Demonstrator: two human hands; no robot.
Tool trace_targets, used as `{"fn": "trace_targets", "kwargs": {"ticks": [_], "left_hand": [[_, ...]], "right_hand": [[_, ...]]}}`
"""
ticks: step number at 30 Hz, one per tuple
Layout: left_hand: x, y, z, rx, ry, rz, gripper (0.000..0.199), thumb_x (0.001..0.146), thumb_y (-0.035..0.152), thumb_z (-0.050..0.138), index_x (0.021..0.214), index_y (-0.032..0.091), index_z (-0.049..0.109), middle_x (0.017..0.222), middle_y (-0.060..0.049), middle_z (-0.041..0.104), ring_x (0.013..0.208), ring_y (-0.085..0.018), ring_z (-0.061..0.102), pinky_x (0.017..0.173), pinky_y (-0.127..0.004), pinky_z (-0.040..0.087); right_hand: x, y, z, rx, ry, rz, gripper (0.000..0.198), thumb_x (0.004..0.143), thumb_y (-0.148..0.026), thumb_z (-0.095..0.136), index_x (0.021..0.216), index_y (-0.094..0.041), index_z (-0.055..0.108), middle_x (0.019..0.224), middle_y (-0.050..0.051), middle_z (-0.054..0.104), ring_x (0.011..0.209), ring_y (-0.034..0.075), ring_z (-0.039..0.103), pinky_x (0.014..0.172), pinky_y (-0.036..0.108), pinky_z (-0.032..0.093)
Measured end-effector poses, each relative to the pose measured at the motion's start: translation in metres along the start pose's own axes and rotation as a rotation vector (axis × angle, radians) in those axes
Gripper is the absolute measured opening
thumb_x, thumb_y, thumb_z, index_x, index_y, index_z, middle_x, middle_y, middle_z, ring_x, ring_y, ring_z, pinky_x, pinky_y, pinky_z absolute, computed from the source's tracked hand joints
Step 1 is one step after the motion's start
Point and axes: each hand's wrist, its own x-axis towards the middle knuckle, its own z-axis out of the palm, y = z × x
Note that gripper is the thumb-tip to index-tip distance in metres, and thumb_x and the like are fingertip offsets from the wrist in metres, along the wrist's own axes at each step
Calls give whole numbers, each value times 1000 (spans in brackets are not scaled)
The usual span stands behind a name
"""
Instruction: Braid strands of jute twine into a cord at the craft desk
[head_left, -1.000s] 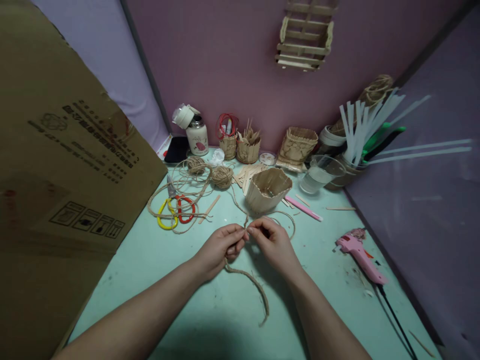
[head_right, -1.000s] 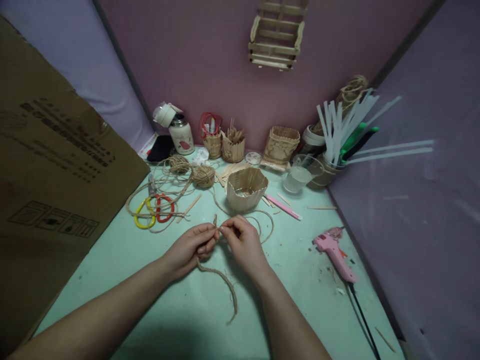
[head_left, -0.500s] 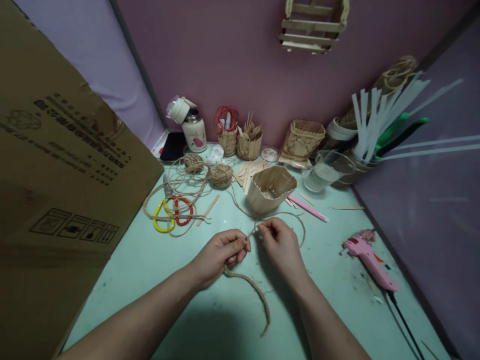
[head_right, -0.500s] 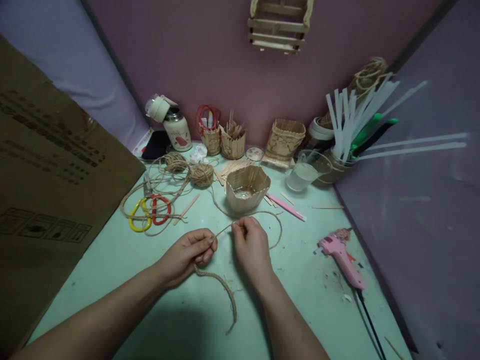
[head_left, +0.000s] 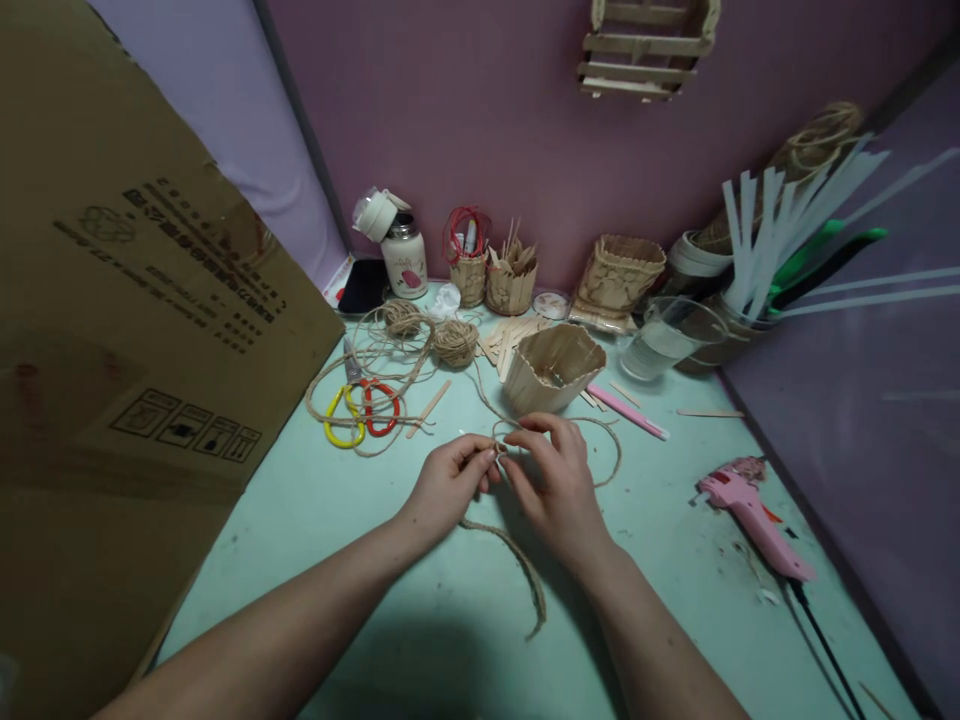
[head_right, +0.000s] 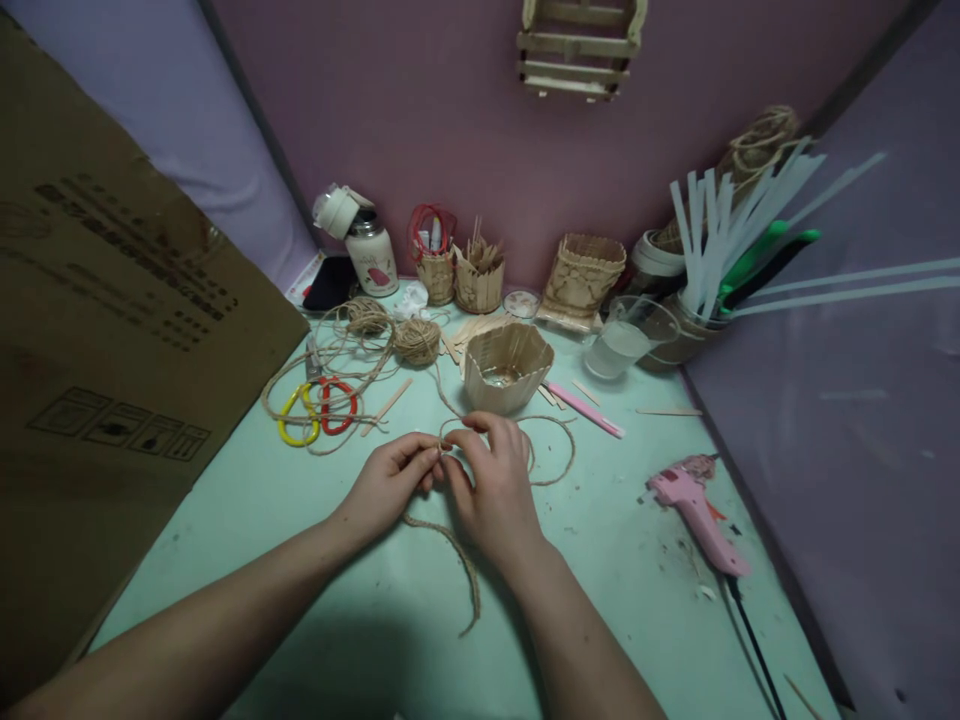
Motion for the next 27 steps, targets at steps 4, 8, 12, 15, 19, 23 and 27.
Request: {"fn": "trace_targets", "kwargs": {"ticks": [4,8,12,15,19,23,27], "left_hand": [[-2,0,0,40,-51,29,25,84,34,49,90,13,61,65,0,56,57,-8,48,57,-22,40],[-3,1,-1,28,-133,13,29,84,37,48,93,13,60,64,0,56,54,-8,48,55,-21,40],[-3,6,0,0,-170,-41,29,83,40,49,85,13,59,63,0,56,52,-8,47,53,-21,39],[-3,6,1,-23,-159,-55,28,82,39,50,81,13,58,62,-1,57,52,-8,48,53,-21,39],[-2,5,2,-36,-116,-89,24,80,36,50,79,13,58,63,-1,58,53,-9,48,54,-22,39],[0,5,0,57,-56,-46,18,78,29,51,75,14,60,64,-1,57,59,-10,50,59,-23,40],[0,4,-2,112,-56,-4,18,78,27,49,76,14,61,62,1,55,60,-11,49,61,-23,39]], "right_hand": [[2,1,1,150,-3,69,9,82,-23,53,83,-22,62,100,8,55,99,22,50,87,39,39],[3,8,5,490,-41,350,16,82,-32,54,73,-19,59,93,6,58,90,19,54,80,32,43],[2,11,9,722,-113,565,21,79,-39,56,73,-19,59,80,3,59,76,16,54,68,28,42],[2,9,9,758,-131,622,20,78,-38,57,75,-19,59,73,2,59,69,14,52,63,26,39],[5,7,8,743,-154,628,18,76,-36,58,73,-18,59,71,1,58,65,13,49,60,24,36],[5,6,6,737,-195,646,18,76,-35,58,72,-18,59,70,0,57,62,12,46,58,24,35],[3,6,7,796,-231,727,18,75,-35,57,72,-17,58,69,0,56,58,10,44,55,23,33]]}}
